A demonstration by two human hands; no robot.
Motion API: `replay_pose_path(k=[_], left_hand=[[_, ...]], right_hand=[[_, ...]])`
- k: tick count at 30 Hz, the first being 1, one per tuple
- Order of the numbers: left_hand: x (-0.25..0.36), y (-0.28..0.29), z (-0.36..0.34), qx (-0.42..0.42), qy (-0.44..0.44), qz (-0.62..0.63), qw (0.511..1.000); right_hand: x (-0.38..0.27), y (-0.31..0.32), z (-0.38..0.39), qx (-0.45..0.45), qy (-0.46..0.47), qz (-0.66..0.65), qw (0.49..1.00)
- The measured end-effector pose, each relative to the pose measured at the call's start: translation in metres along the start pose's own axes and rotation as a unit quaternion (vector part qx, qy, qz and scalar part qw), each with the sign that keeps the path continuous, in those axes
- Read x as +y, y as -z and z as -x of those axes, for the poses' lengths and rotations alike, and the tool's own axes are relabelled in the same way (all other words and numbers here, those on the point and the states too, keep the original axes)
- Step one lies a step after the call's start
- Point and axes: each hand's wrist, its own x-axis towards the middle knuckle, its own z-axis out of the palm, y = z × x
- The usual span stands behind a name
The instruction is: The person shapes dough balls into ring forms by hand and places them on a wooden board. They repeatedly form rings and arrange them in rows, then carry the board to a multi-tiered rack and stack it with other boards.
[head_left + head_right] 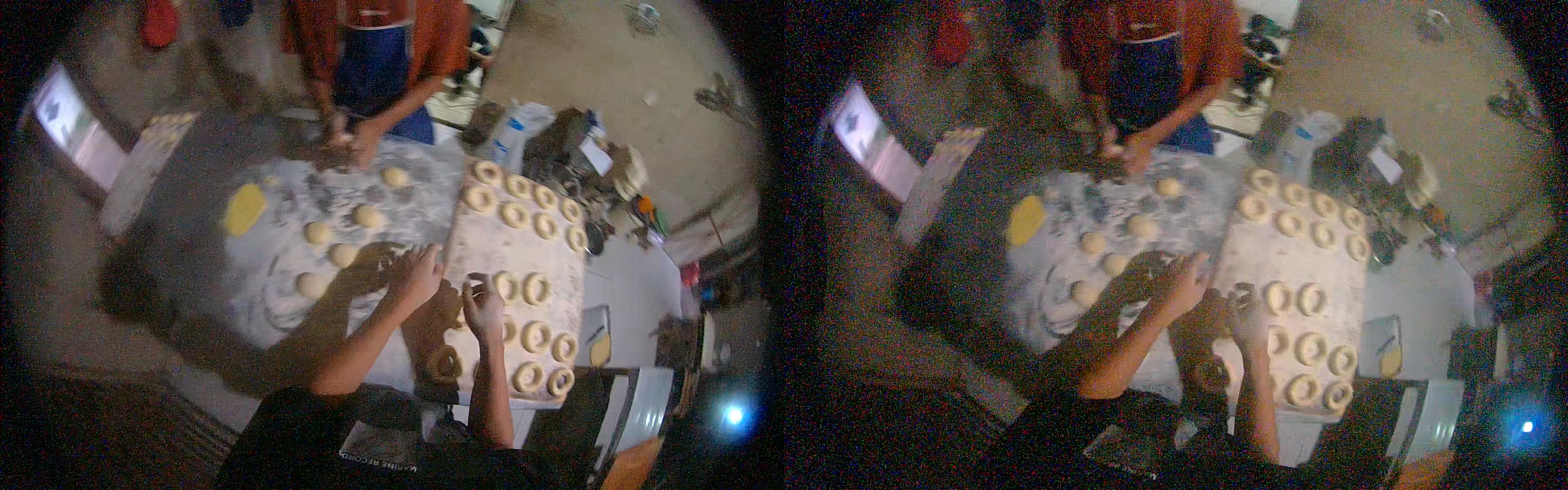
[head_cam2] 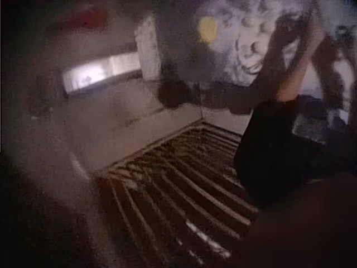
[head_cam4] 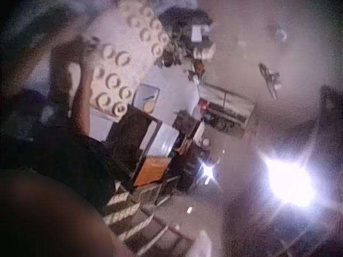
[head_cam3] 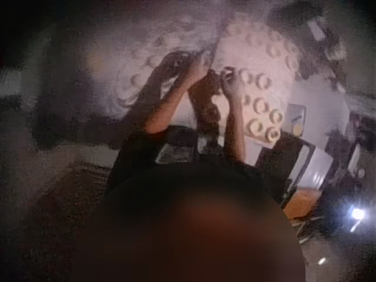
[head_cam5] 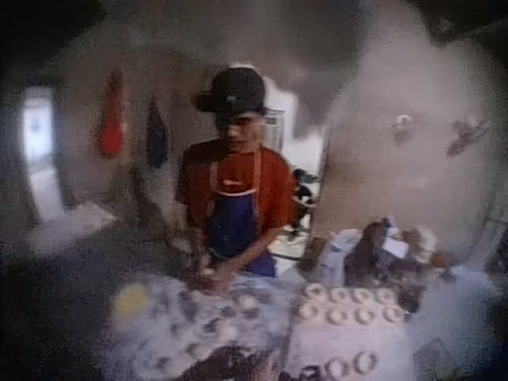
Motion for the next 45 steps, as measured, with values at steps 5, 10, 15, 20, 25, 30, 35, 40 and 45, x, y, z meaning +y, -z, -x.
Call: replay_pose_path(k=[5, 10, 15, 20, 25, 30, 35, 40, 45], left_hand=[[-0.115, 0.097, 0.097, 0.090, 0.086, 0.022, 0.992], [-0.137, 0.158, 0.119, 0.071, 0.221, 0.097, 0.968], [-0.136, 0.168, 0.100, -0.014, 0.407, 0.246, 0.880], [-0.120, 0.178, 0.094, -0.015, 0.130, 0.361, 0.923], [-0.083, 0.199, 0.098, -0.041, 0.094, 0.209, 0.973], [-0.077, 0.173, 0.084, 0.113, -0.060, 0.125, 0.984], [-0.089, 0.149, 0.083, 0.112, -0.032, 0.374, 0.920], [-0.069, 0.145, 0.092, 0.050, 0.009, 0.519, 0.853], [-0.056, 0.117, 0.094, 0.106, 0.041, 0.371, 0.922]], right_hand=[[-0.026, -0.138, -0.012, -0.183, 0.130, 0.134, 0.965], [-0.075, -0.232, -0.065, -0.246, 0.300, 0.244, 0.889], [-0.119, -0.208, -0.058, -0.429, 0.154, 0.154, 0.877], [-0.144, -0.152, -0.004, -0.371, 0.009, -0.178, 0.911], [-0.157, -0.163, 0.023, -0.177, 0.031, -0.031, 0.983], [-0.143, -0.189, 0.028, -0.072, 0.111, -0.064, 0.989], [-0.118, -0.159, 0.032, -0.268, -0.023, -0.473, 0.839], [-0.128, -0.135, 0.034, -0.220, -0.031, -0.409, 0.885], [-0.145, -0.120, 0.032, -0.191, -0.015, -0.465, 0.864]])
